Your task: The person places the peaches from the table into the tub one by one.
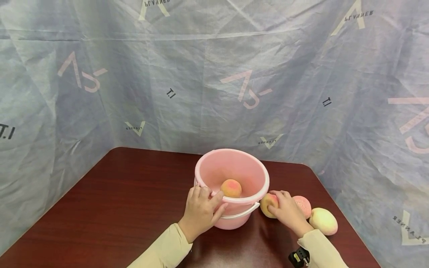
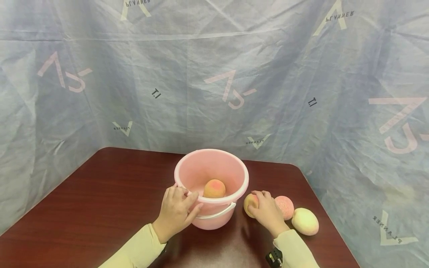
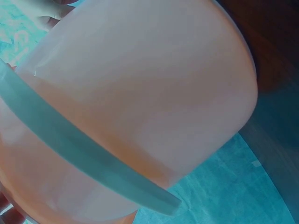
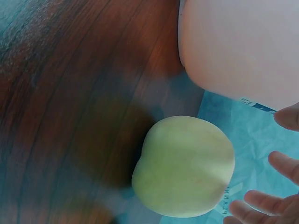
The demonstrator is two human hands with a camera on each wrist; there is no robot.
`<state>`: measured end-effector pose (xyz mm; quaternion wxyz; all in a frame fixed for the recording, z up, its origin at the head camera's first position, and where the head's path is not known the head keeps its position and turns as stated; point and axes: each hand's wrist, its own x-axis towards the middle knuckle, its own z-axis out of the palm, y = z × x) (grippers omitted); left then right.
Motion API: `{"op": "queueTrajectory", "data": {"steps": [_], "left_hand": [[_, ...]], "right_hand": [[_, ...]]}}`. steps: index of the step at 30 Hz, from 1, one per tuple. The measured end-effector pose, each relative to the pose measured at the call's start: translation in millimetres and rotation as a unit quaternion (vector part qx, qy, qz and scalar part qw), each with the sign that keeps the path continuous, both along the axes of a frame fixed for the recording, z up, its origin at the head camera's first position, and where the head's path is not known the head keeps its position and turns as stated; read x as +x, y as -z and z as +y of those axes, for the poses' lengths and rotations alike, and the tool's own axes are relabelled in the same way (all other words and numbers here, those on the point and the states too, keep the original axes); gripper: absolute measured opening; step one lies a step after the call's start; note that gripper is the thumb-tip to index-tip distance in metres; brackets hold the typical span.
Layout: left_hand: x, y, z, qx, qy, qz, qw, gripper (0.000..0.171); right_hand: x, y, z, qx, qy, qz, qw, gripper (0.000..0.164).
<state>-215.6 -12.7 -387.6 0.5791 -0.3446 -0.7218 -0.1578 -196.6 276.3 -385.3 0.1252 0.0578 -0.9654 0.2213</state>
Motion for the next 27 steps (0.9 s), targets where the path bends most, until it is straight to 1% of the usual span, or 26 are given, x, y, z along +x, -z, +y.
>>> {"op": "queueTrajectory", "data": {"steps": [5,13,16,21,27], "left_hand": [[0.5,1.1,0,0.0,0.0,-0.003,1.0,0.036],[1.2,2.6,-1,0.001,-0.001,-0.001,1.0,0.037],[1.7,2.4,-1,0.002,-0.001,-0.002,1.0,0.036],[2.1,1.9,-1,0.001,-0.001,-0.002,1.0,0.036],[1.0,0.5,-1,-0.002,0.0,0.001,1.0,0.036]], "right_hand": [[0.4,1.2,-1,0.003,0.007,-0.023,1.0,0.049],[-1.7,-2.7,-5,0.024,0.011,-0.035,0.999,0.052],[-4.8,-4.2,-9,0.038,0.015,-0.041,0.998,0.056],[-9.3,-3.4,-11,0.056,0.027,-0.065,0.996,0.065],[-11.4,0.0,-11,0.059,0.026,-0.065,0.996,0.065]]}}
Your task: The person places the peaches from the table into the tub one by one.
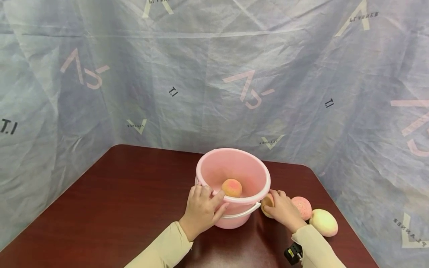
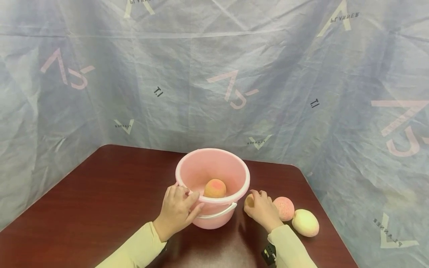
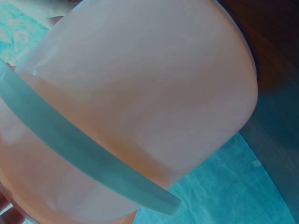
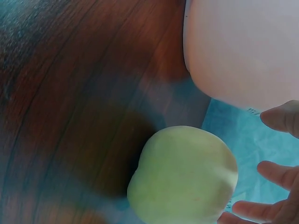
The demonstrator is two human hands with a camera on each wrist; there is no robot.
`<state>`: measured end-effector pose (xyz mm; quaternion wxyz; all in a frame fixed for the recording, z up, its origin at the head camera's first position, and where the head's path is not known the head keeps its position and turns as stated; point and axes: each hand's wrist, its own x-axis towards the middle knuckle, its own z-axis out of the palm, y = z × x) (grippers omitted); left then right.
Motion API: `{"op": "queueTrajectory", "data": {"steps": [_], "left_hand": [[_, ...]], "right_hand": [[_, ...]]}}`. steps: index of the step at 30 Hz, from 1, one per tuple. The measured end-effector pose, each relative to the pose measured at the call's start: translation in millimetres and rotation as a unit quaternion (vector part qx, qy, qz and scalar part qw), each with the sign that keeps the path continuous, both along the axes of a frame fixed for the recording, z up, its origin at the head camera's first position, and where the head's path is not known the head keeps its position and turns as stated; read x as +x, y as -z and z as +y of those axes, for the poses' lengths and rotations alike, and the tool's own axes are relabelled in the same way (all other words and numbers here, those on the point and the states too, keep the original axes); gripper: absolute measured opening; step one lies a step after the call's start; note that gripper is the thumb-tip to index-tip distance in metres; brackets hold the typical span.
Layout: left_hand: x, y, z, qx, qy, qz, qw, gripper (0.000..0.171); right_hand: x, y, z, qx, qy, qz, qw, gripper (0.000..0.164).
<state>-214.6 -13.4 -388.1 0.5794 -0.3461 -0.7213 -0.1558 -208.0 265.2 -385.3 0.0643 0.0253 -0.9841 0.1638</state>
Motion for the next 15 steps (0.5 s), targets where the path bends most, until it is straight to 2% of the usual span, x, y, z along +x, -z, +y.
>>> {"op": "queueTrajectory", "data": {"steps": [8,15], "left_hand": [[-1.2,-1.3,0.8,-0.001,0.003,0.0,1.0,0.036],[-0.5,-0.3,-0.2,0.004,0.002,0.002,1.0,0.037]], "right_hand": [[-1.9,2.7,3.0,0.005,-0.003,0.01,1.0,0.059],[-2.1,1.9,3.2,0.007,-0.003,-0.002,1.0,0.057]]}}
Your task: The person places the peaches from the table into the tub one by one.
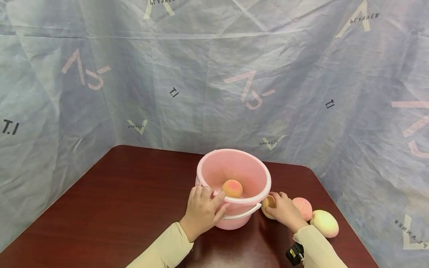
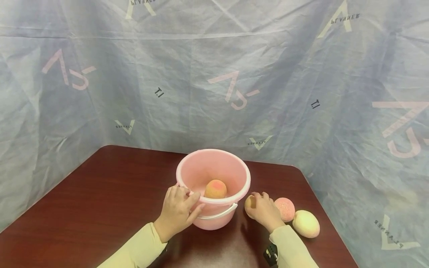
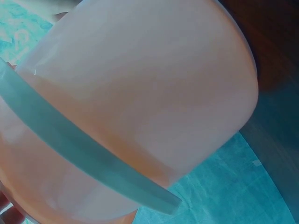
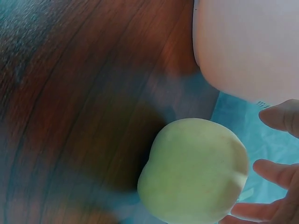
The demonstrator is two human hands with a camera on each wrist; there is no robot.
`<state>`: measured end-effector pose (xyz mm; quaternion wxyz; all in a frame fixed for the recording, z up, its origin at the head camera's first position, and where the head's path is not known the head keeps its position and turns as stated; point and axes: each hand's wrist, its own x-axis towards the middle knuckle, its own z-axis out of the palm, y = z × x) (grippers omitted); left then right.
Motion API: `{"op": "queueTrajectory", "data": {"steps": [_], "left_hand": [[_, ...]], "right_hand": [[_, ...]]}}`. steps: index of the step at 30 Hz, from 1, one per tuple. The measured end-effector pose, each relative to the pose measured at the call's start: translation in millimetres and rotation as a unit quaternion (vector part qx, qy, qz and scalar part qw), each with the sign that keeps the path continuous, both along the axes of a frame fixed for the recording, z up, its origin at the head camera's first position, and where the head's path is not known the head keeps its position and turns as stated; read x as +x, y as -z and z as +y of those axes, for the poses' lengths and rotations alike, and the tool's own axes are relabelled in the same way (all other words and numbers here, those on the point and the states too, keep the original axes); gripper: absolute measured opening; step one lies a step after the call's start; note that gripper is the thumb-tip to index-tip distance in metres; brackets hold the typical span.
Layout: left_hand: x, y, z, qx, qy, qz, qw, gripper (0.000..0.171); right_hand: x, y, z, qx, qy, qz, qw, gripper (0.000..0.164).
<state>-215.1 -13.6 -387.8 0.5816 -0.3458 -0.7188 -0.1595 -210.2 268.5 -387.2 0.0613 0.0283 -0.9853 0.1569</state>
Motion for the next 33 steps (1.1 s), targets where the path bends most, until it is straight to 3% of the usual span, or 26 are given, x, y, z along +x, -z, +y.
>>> {"op": "queueTrajectory", "data": {"steps": [19,33], "left_hand": [[1.8,-1.5,-0.5,0.0,-0.002,0.002,1.0,0.036],[3.1,-2.3,-0.4,0.003,-0.002,0.001,1.0,0.036]], "right_hand": [[-0.2,4.0,0.0,0.044,0.005,-0.014,0.999,0.059],[0.9,2.5,1.0,0.045,-0.019,-0.018,0.999,0.063]]}}
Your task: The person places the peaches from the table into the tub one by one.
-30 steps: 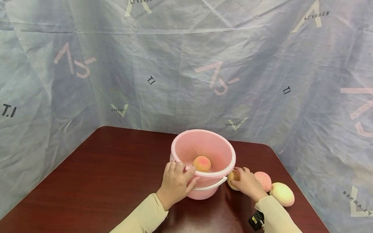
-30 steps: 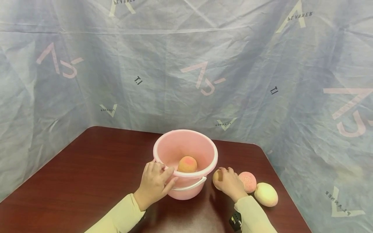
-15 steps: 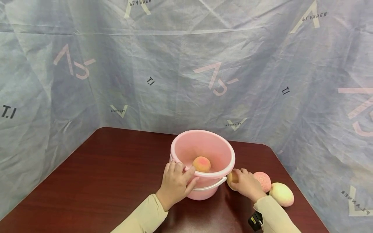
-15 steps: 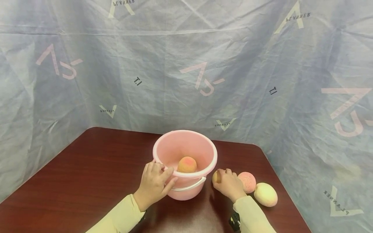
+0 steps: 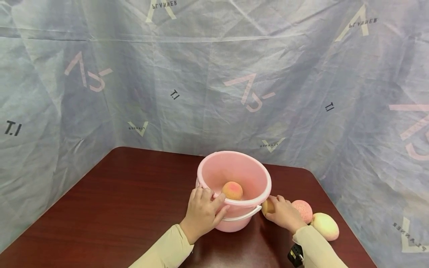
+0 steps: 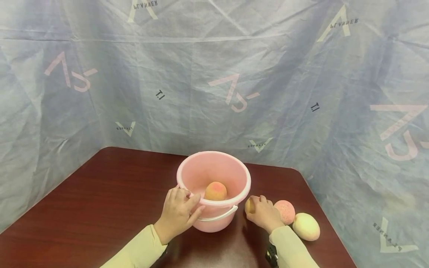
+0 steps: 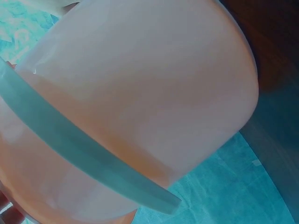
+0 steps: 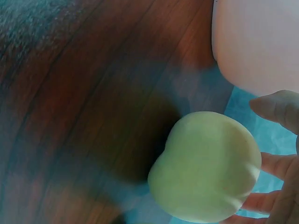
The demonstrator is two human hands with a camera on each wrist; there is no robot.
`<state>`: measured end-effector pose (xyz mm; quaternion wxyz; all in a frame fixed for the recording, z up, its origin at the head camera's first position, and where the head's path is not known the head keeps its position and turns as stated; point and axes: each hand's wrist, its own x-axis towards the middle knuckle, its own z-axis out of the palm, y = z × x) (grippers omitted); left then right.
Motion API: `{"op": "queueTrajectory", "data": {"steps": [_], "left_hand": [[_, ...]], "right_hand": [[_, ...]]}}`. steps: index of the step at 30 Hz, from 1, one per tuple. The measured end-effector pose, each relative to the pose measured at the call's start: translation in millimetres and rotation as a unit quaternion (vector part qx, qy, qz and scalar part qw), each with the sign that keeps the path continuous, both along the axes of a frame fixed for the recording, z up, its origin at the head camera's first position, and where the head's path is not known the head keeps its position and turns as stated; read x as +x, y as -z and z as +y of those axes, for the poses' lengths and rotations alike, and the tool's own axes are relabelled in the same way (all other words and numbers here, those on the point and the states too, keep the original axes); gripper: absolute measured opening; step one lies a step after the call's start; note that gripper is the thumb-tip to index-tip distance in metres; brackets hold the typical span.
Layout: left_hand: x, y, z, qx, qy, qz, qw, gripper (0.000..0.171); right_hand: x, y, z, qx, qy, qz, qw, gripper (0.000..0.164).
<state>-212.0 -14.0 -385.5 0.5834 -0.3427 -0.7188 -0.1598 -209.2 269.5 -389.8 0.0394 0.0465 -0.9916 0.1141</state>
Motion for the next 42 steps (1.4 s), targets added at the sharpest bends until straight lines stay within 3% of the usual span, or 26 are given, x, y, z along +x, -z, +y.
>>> {"op": "queueTrajectory", "data": {"steps": [11,21,29,42], "left_hand": [[0.5,-0.6,0.7,0.001,0.0,0.007,1.0,0.035],[0.3,-2.4,0.4,0.003,-0.002,0.011,0.9999,0.035],[1.1,-1.1,-0.6,0.003,-0.003,0.006,1.0,0.035],[-0.2,1.6,0.8,-0.001,-0.002,0.005,1.0,0.036]], "right_hand": [[1.3,3.3,4.8,-0.009,-0.034,0.019,0.999,0.06],[1.3,-1.0,4.8,0.013,-0.032,0.007,0.999,0.052],[2.2,-0.1,4.2,0.022,-0.053,0.012,0.998,0.046],[9.0,4.4,9.1,0.013,-0.066,0.016,0.998,0.047]]}}
